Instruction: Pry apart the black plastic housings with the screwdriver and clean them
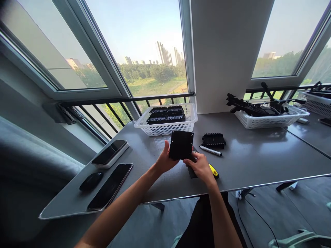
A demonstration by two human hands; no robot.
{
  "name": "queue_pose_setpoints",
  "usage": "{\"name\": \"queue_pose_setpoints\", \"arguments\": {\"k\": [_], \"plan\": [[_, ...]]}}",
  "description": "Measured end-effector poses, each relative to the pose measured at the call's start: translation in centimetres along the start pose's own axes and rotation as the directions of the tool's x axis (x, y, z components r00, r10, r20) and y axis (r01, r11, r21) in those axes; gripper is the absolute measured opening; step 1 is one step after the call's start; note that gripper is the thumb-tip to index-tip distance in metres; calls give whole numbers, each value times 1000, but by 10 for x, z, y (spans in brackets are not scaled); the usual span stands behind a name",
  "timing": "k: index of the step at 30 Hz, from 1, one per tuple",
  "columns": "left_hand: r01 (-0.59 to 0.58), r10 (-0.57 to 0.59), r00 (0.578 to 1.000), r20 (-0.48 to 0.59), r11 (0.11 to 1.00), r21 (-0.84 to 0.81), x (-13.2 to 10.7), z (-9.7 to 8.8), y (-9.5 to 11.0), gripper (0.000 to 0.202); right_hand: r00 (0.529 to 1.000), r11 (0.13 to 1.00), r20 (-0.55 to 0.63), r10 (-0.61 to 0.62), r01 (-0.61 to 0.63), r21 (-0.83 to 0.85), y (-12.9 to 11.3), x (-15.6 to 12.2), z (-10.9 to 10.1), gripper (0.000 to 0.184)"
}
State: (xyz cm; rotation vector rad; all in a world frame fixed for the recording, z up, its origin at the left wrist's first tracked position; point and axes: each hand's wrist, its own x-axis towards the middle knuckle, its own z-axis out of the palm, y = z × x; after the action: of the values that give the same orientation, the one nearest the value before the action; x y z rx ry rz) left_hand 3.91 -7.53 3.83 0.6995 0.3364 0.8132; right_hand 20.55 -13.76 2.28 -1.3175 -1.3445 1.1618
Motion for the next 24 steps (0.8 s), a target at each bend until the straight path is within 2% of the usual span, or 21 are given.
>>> {"name": "queue_pose_setpoints", "arguments": {"k": [3,5,7,9,10,12,14,16,19,24], "plan": [[-1,2,1000,-23,1000,8,-2,4,-2,72,998,997,35,-43,45,-60,-2,-3,-5,38],[-31,32,999,-38,999,14,-2,7,-2,74,998,986,3,-66,66,-154,-3,-5,-10,30],[-82,82,994,-73,997,13,-1,9,-1,73,980,958,-153,-126,80,-277,-6,-7,-15,25],[-116,116,987,-116,993,7,0,10,1,70,915,927,-321,-244,123,-354,-12,-10,-16,25],[-120,119,984,-134,993,6,0,10,1,68,882,911,-355,-311,170,-376,-15,-12,-14,26],[-123,124,979,-162,992,14,1,10,0,65,855,868,-308,-418,276,-412,-21,-15,-6,27],[-128,130,976,-173,991,24,1,10,-2,63,867,816,-198,-458,322,-480,-25,-17,6,26],[-130,133,977,-164,991,25,1,9,-5,62,895,770,-135,-424,279,-574,-25,-18,18,25],[-132,134,979,-151,991,25,2,5,-8,60,927,730,-111,-358,205,-652,-23,-17,31,23],[-121,135,974,-179,989,87,4,-8,-14,58,932,766,-137,-336,186,-615,-25,-16,34,22]]}}
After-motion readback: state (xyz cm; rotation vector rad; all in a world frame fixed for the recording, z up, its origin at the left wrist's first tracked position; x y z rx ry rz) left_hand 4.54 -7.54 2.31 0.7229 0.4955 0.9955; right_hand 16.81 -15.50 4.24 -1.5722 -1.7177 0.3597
